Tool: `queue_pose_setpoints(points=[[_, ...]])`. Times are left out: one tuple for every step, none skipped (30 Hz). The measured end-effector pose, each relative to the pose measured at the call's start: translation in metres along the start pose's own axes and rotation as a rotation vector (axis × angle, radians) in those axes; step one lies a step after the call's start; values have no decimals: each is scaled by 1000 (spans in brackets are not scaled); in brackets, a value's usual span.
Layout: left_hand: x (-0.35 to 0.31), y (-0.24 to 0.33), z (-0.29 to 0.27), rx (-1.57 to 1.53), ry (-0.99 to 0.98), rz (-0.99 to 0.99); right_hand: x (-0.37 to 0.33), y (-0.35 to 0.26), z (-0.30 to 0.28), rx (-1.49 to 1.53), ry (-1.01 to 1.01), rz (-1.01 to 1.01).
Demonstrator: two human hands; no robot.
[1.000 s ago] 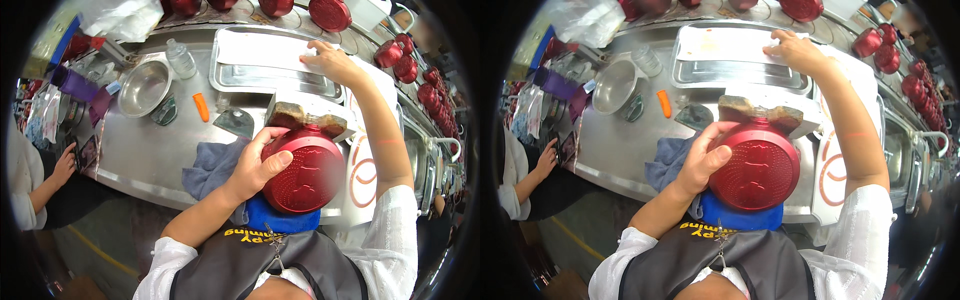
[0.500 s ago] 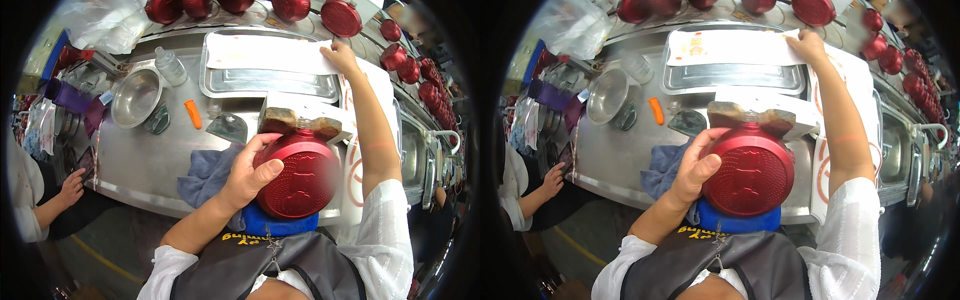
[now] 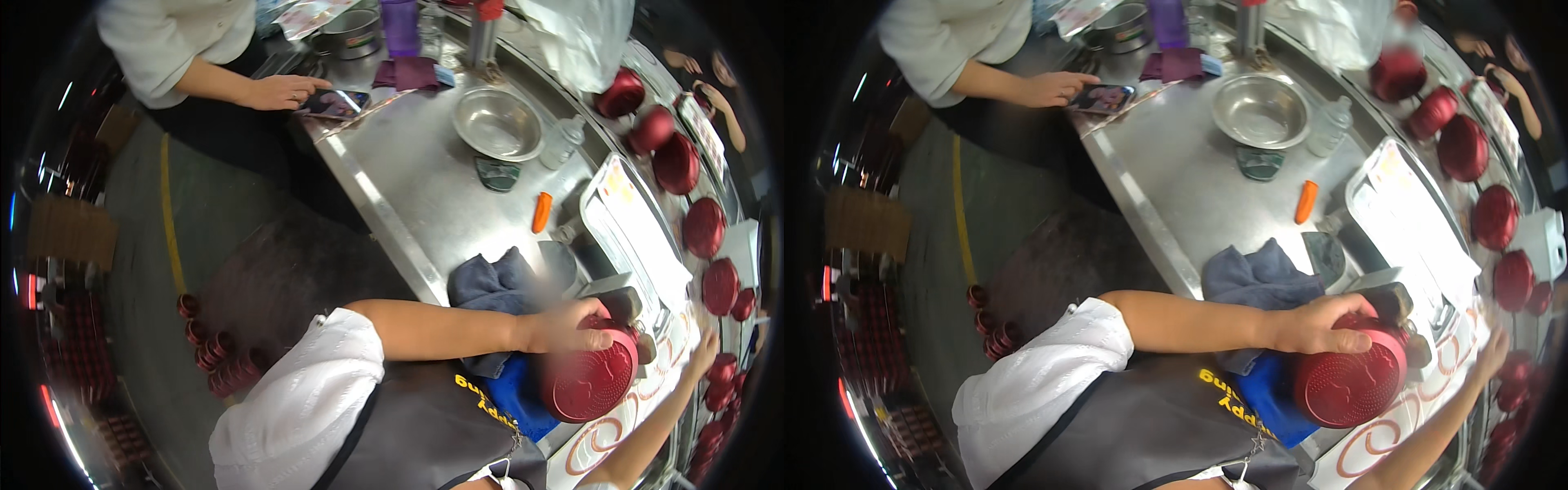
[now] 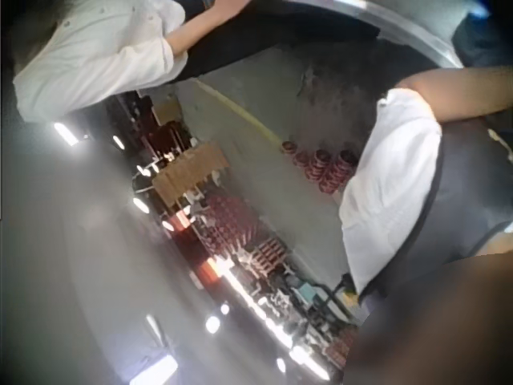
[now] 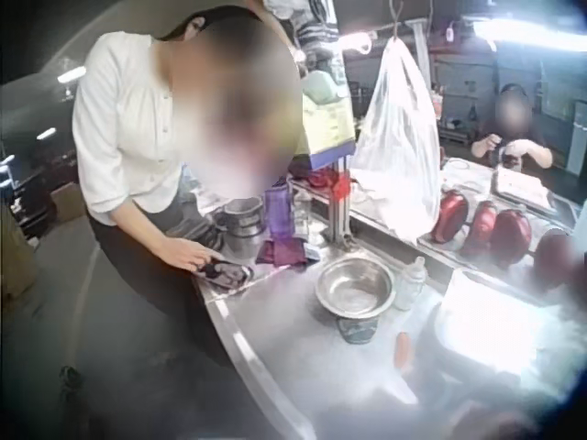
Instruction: The person applies a gold decorative ring to the rim of a red container, then wipes the surface with a green sponge and a blue cloth. The person repeats this process on a second container.
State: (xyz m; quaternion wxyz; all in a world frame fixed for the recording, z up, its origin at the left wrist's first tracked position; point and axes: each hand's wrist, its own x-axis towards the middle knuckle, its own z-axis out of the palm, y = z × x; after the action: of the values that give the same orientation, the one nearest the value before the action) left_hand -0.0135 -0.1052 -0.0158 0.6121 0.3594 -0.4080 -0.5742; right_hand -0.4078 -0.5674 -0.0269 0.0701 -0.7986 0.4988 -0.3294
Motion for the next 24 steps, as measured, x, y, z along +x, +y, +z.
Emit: queue_pose_setpoints(points=[[-1, -1, 0, 43, 15, 11, -15, 14, -20, 226, -74, 195], [-1, -1, -1, 63, 22, 20, -34, 27, -34, 267, -53, 113], [-1, -1, -1, 82, 28, 25, -48, 39, -51, 38, -126, 171], [-2, -2, -1, 106, 35, 39, -64, 50, -65, -98, -245, 182], [-1, -2, -1, 123, 45, 46, -84, 59, -71, -283, -324, 190], [-1, -2, -1, 135, 58, 38, -98, 67, -70, -464, -368, 198], [0, -1, -1, 155, 65, 43, -113, 74, -70, -520, -434, 177], [0, -1, 0, 187, 72, 36, -128, 80, -71, -576, -472, 216], [0, 0, 0, 204, 76, 34, -138, 84, -68, -606, -426, 188], [-1, 1, 1, 231, 97, 48, -143, 86, -68, -635, -355, 130], [-3, 2, 2, 271, 124, 53, -147, 88, -67, -649, -329, 121], [-5, 4, 3, 318, 150, 48, -147, 87, -69, -647, -299, 125], [-8, 5, 3, 327, 154, 26, -144, 85, -70, -620, -274, 189], [-12, 7, 3, 302, 150, 26, -140, 81, -73, -626, -245, 76], [-15, 8, 3, 289, 149, 32, -135, 75, -77, -633, -216, -35], [-19, 9, 4, 299, 137, 15, -131, 66, -82, -634, -169, -109], [-22, 11, 3, 282, 124, -4, -125, 54, -86, -636, -196, -108], [-25, 12, 2, 340, 139, -24, -121, 38, -91, -632, -191, -47], [-28, 14, 0, 297, 139, -39, -121, 19, -92, -609, -153, -11], [-28, 16, 0, 253, 121, -14, -126, -3, -95, -512, -74, -40], [-32, 17, 1, 18, 104, -52, -128, -29, -102, -396, -66, -105], [-31, 19, 1, 78, 126, 1, -132, -57, -110, -388, -75, -119], [-33, 21, 2, -83, 89, -21, -136, -88, -116, -324, -68, -156], [-34, 24, 3, -109, 107, -45, -142, -120, -122, -280, -28, -274]])
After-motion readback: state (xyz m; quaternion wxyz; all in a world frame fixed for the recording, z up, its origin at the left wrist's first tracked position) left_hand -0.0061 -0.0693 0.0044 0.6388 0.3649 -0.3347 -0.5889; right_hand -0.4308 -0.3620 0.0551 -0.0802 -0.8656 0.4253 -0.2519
